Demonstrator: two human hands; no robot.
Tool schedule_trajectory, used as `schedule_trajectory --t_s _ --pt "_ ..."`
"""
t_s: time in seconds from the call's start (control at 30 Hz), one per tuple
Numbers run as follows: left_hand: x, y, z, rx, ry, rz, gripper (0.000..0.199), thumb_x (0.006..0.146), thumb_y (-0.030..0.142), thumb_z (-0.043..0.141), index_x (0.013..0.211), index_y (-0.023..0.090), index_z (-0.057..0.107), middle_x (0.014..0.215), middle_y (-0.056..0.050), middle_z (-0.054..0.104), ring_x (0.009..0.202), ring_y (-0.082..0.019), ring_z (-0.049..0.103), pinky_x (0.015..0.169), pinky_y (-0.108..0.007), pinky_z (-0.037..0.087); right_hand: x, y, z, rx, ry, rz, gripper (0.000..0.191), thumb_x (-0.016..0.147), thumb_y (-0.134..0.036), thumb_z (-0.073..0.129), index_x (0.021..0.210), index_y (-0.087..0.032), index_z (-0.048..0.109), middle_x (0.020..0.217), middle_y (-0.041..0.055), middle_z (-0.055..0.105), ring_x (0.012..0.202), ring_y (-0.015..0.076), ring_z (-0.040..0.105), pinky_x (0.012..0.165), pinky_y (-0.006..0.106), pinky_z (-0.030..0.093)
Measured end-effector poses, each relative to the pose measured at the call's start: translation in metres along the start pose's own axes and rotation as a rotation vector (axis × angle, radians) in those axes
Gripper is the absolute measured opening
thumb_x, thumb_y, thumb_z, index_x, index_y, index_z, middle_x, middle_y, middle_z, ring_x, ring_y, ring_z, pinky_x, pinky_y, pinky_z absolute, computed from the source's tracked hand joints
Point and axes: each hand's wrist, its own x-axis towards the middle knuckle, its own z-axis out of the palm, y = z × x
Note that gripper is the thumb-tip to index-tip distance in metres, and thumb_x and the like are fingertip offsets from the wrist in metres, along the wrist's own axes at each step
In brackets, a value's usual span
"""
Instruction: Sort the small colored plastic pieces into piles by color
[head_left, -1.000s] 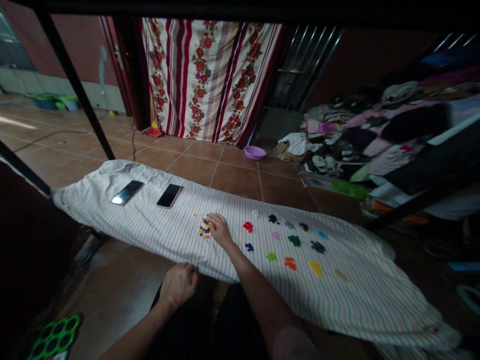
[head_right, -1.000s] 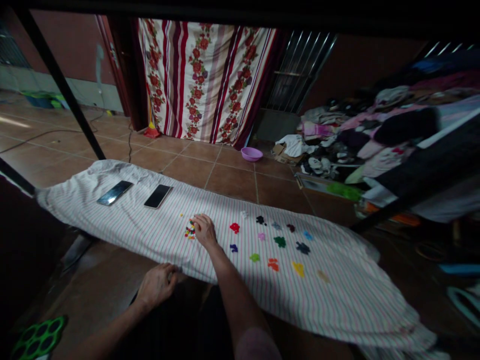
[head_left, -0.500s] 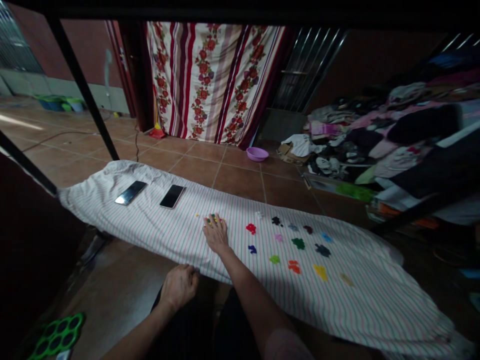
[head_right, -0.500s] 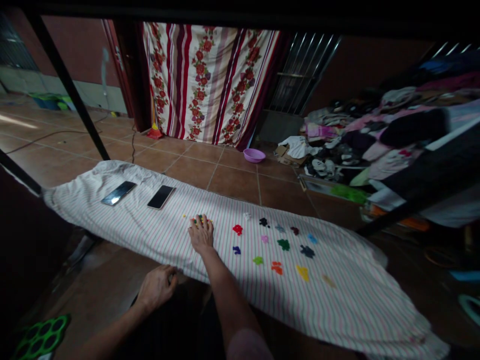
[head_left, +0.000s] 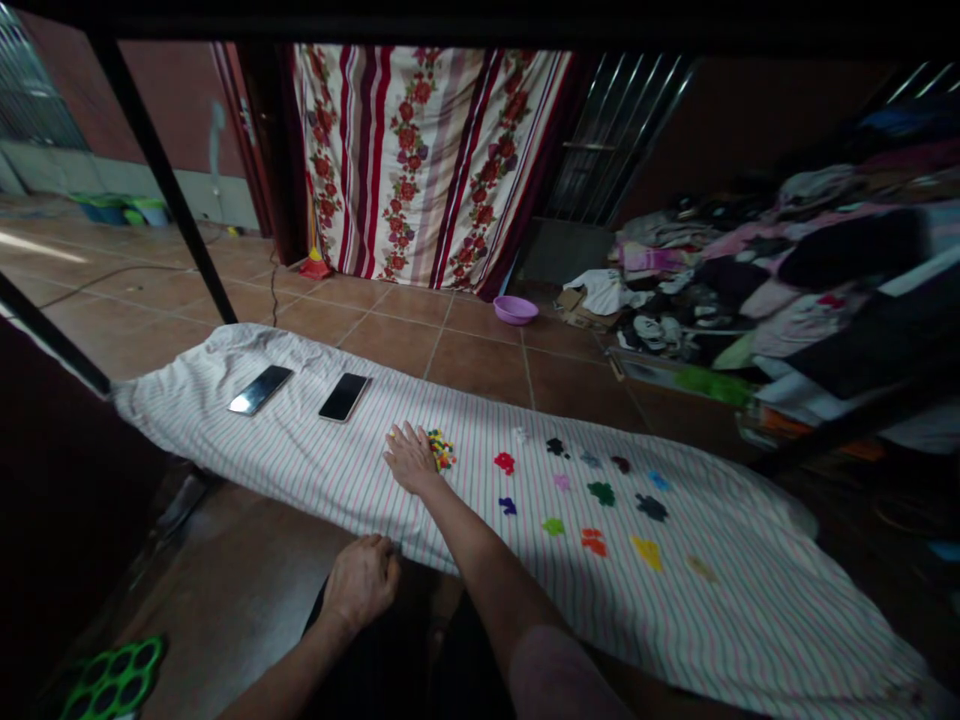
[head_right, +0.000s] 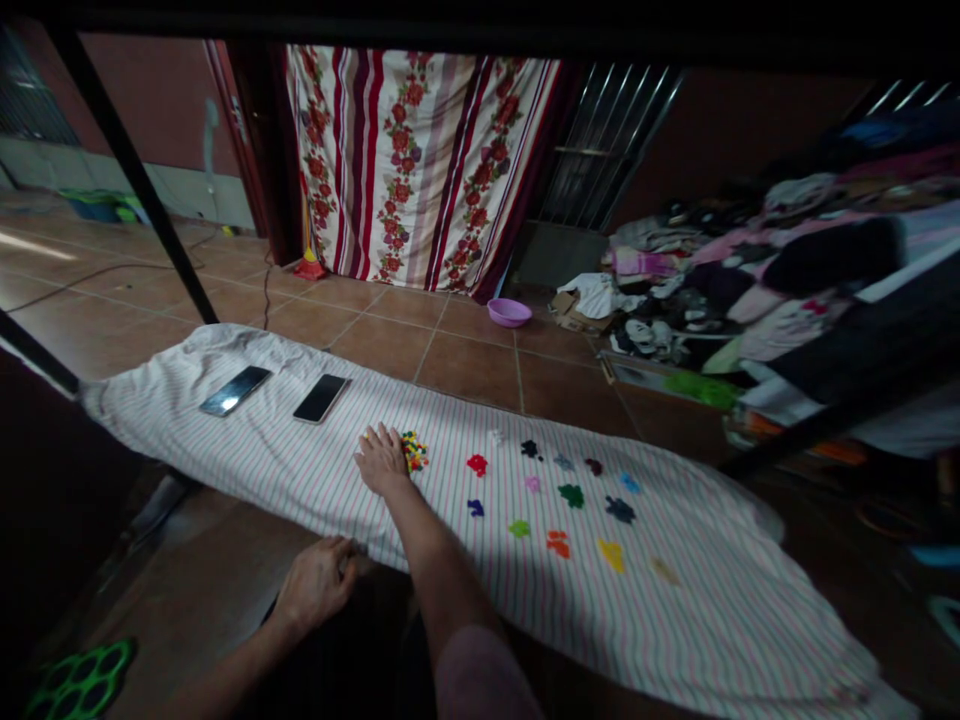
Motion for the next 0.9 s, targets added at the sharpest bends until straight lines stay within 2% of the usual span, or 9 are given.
schedule_trajectory --t_s 0.13,0.2,0.3,0.4,0.47,0.57,0.73,0.83,0.9 --pt "-0.002 -0.008 0.008 -0.021 0.058 0.020 0.028 0.089 0.018 0.040 0.093 0.019 0.068 0.100 -0.008 0.073 0.099 -0.021 0.069 0.092 -0.034 0.052 -0.009 0.013 -0.001 -0.043 0.035 0.015 0.049 0.102 -0.036 0.036 0.144 -0.016 0.051 0.157 0.0102 0.041 0.151 0.0269 0.023 0.122 0.048 0.014" --pt "0.001 -0.015 0.018 -0.040 0.152 0.076 0.032 0.090 0.017 0.039 0.102 0.019 0.068 0.113 -0.009 0.071 0.105 -0.020 0.068 0.095 -0.033 0.052 -0.020 0.025 -0.002 -0.029 0.079 0.039 0.048 0.102 -0.037 0.036 0.141 -0.016 0.054 0.157 0.0103 0.042 0.151 0.0268 0.024 0.122 0.048 0.015" --pt "0.018 -0.022 0.036 0.026 0.389 0.226 0.039 0.092 0.020 0.038 0.119 0.018 0.066 0.143 -0.014 0.057 0.136 -0.026 0.049 0.111 -0.040 0.044 -0.035 0.047 0.000 0.033 0.174 0.062 0.046 0.104 -0.038 0.033 0.138 -0.020 0.057 0.155 0.0067 0.045 0.150 0.0239 0.027 0.121 0.044 0.022" --pt "0.053 -0.023 0.050 0.136 0.539 0.245 0.051 0.094 0.029 0.040 0.141 0.012 0.050 0.157 -0.020 0.038 0.149 -0.034 0.028 0.117 -0.052 0.034 -0.042 0.066 0.007 0.109 0.293 0.138 0.046 0.104 -0.035 0.031 0.139 -0.022 0.058 0.153 0.0062 0.048 0.147 0.0216 0.033 0.118 0.041 0.030" --pt "0.081 -0.020 0.057 0.191 0.528 0.275 0.062 0.095 0.042 0.042 0.147 0.008 0.042 0.158 -0.022 0.035 0.150 -0.036 0.025 0.119 -0.055 0.028 -0.045 0.073 0.016 0.144 0.369 0.259 0.047 0.105 -0.031 0.028 0.139 -0.019 0.058 0.150 0.0093 0.051 0.144 0.0217 0.039 0.116 0.041 0.034" --pt "0.122 -0.013 0.062 0.224 0.525 0.280 0.073 0.095 0.054 0.039 0.152 0.009 0.033 0.156 -0.022 0.038 0.149 -0.035 0.028 0.118 -0.057 0.027 -0.049 0.074 0.034 0.150 0.419 0.399 0.049 0.104 -0.028 0.025 0.140 -0.017 0.057 0.146 0.0112 0.055 0.141 0.0232 0.043 0.116 0.044 0.034" --pt "0.166 0.004 0.059 0.268 0.479 0.272 0.069 0.096 0.049 0.036 0.151 0.008 0.035 0.155 -0.020 0.040 0.147 -0.033 0.034 0.118 -0.052 0.029 -0.057 0.070 0.057 0.149 0.453 0.344 0.051 0.104 -0.028 0.024 0.140 -0.018 0.058 0.147 0.0086 0.054 0.143 0.0237 0.041 0.119 0.047 0.030" --pt "0.175 0.009 0.053 0.290 0.395 0.417 0.065 0.097 0.046 0.034 0.151 0.010 0.037 0.156 -0.018 0.040 0.147 -0.031 0.033 0.118 -0.051 0.030 -0.058 0.074 0.061 0.212 0.526 0.272 0.055 0.105 -0.031 0.017 0.140 -0.017 0.057 0.146 0.0073 0.055 0.142 0.0203 0.042 0.117 0.043 0.035" --pt "0.177 0.009 0.049 0.280 0.396 0.503 0.064 0.097 0.046 0.036 0.151 0.011 0.038 0.157 -0.017 0.039 0.148 -0.031 0.032 0.119 -0.050 0.029 -0.057 0.078 0.062 0.264 0.598 0.256 0.059 0.105 -0.034 0.013 0.139 -0.016 0.058 0.144 0.0088 0.057 0.139 0.0185 0.046 0.115 0.040 0.039"
